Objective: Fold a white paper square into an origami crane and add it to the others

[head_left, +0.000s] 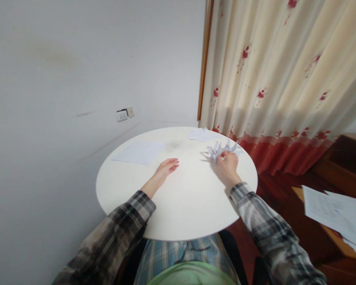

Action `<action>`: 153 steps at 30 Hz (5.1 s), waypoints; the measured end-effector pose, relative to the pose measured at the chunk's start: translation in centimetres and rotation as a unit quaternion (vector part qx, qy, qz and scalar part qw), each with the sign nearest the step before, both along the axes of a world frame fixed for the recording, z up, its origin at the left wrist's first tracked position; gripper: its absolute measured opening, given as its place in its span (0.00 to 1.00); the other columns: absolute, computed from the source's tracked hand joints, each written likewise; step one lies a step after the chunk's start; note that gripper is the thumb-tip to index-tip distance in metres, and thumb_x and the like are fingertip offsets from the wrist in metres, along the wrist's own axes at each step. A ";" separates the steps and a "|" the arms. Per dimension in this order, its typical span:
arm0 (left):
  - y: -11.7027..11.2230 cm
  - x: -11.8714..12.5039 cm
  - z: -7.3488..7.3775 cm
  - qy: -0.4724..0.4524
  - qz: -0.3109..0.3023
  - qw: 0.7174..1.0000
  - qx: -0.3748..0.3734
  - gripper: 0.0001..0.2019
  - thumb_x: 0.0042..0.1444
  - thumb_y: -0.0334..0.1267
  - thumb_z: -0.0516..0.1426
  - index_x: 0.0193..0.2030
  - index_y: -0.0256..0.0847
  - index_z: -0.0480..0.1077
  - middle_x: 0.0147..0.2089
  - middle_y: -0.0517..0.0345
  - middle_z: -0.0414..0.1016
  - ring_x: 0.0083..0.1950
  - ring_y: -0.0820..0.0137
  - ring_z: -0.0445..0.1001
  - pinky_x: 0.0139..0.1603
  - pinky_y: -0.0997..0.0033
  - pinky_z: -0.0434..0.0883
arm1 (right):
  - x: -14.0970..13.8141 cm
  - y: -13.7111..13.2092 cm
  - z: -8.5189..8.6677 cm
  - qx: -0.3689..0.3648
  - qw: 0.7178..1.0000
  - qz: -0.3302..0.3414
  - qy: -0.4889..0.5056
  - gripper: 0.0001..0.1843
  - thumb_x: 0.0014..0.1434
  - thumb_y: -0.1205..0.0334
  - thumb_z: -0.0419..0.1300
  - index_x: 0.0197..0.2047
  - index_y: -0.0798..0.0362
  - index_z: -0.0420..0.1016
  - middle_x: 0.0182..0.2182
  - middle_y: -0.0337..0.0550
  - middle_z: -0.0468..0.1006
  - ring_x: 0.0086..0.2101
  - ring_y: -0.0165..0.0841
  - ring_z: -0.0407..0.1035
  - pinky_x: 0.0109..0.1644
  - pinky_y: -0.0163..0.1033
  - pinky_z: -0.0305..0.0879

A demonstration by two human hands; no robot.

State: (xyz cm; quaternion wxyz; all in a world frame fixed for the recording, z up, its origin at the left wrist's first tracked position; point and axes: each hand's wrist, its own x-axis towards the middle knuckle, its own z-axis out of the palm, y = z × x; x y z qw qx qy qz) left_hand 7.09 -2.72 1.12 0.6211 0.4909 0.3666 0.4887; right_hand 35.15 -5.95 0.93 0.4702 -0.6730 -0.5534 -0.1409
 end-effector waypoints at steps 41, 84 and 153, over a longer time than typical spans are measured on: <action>5.0 -5.8 -0.7 0.601 0.314 0.693 0.246 0.37 0.43 0.47 0.60 0.58 0.34 0.55 0.56 0.41 0.63 0.59 0.54 0.58 0.56 0.55 0.56 | -7.8 2.2 -1.1 -0.292 0.916 0.210 -0.180 0.39 0.56 0.38 0.40 0.64 0.54 0.44 0.63 0.48 0.44 0.62 0.41 0.38 0.61 0.51 0.39; 4.4 -7.1 -0.3 0.603 0.353 0.702 0.139 0.16 0.53 0.38 0.46 0.37 0.39 0.74 0.36 0.44 0.76 0.39 0.58 0.73 0.35 0.65 0.67 | -7.9 3.1 -1.6 -0.311 0.918 0.174 -0.172 0.30 0.59 0.43 0.43 0.58 0.50 0.57 0.60 0.48 0.54 0.60 0.40 0.45 0.59 0.50 0.44; -1.8 1.5 0.1 0.444 -0.053 0.456 0.769 0.22 0.57 0.26 0.41 0.58 0.34 0.57 0.56 0.48 0.66 0.60 0.69 0.59 0.62 0.60 0.54 | -6.5 3.8 0.1 0.004 0.978 0.140 -0.153 0.39 0.59 0.46 0.42 0.65 0.54 0.26 0.64 0.48 0.40 0.62 0.39 0.32 0.61 0.55 0.35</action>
